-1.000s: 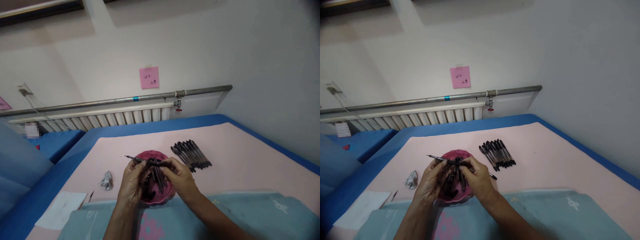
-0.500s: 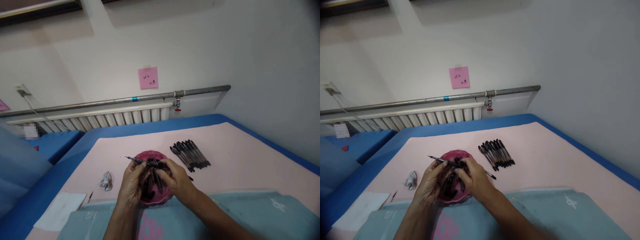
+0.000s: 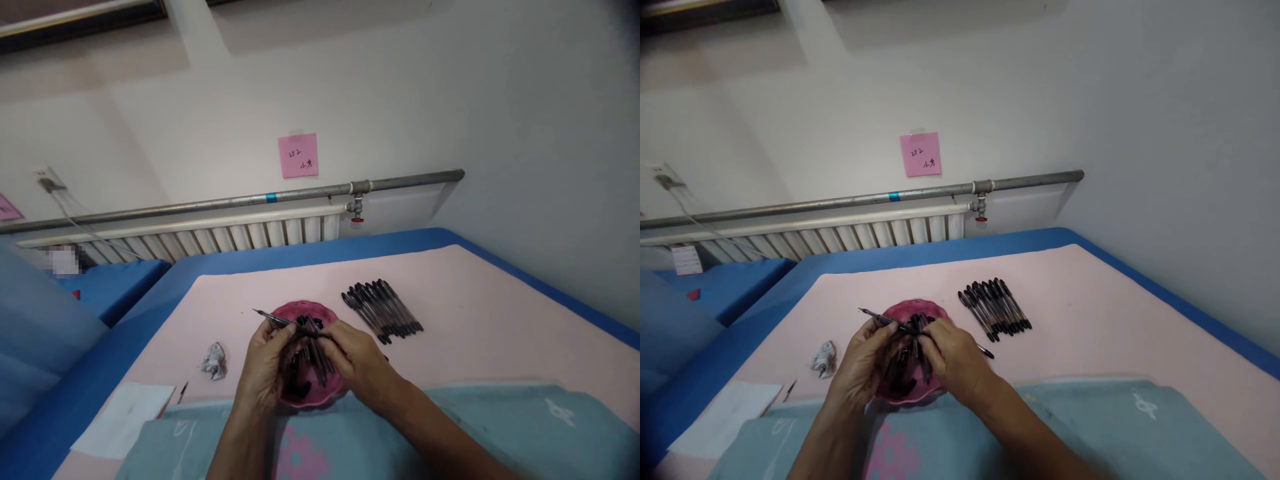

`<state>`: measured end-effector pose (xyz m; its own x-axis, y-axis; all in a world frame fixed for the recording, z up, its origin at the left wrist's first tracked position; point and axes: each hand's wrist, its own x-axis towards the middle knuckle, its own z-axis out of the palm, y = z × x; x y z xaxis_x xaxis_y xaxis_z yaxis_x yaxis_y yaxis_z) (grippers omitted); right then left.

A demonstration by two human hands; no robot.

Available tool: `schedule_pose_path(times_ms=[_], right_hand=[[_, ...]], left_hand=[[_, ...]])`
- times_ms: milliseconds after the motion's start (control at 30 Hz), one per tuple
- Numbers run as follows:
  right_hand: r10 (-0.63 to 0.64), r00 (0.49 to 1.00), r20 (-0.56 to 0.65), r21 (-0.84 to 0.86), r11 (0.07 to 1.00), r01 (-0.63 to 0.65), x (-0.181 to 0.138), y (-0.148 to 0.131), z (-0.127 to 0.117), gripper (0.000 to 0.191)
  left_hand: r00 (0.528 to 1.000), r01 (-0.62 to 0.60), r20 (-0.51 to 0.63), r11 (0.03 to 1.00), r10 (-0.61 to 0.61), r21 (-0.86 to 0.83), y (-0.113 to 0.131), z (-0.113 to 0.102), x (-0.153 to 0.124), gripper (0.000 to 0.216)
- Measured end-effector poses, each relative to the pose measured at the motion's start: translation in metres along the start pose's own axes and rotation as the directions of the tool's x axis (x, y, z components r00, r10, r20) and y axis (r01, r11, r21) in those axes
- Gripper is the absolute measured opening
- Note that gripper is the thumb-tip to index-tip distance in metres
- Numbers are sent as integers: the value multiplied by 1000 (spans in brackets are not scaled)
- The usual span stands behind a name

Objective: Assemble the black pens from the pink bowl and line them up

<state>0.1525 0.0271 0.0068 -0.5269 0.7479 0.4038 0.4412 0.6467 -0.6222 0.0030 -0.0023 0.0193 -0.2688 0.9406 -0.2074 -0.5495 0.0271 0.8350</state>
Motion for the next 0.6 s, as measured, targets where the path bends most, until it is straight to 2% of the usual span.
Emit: schedule_pose_path(times_ms=[67, 200, 300, 367, 467, 600], right_hand=[[7, 1000, 25, -18, 1000, -7, 0, 0, 0, 14], [4, 1000, -2, -70, 998, -4, -1, 2, 1, 7], [-11, 999, 42, -83, 996, 15, -1, 2, 3, 14], [-8, 998, 55, -92, 996, 13, -1, 2, 3, 9], [-6, 1000, 28, -121, 993, 10, -1, 1, 4, 4], [-22, 999, 43, -143, 989, 28, -1, 1, 4, 10]], left_hand=[[1000, 0, 0, 1000, 0, 7, -1, -1, 1, 25], [1000, -5, 0, 1000, 5, 16, -3, -4, 3, 25], [1000, -13, 9, 1000, 13, 26, -4, -5, 4, 24], [1000, -18, 16, 999, 17, 40, -4, -4, 4, 23], [1000, -19, 24, 998, 17, 63, -3, -3, 3, 24], [999, -28, 31, 997, 26, 77, -3, -2, 3, 25]])
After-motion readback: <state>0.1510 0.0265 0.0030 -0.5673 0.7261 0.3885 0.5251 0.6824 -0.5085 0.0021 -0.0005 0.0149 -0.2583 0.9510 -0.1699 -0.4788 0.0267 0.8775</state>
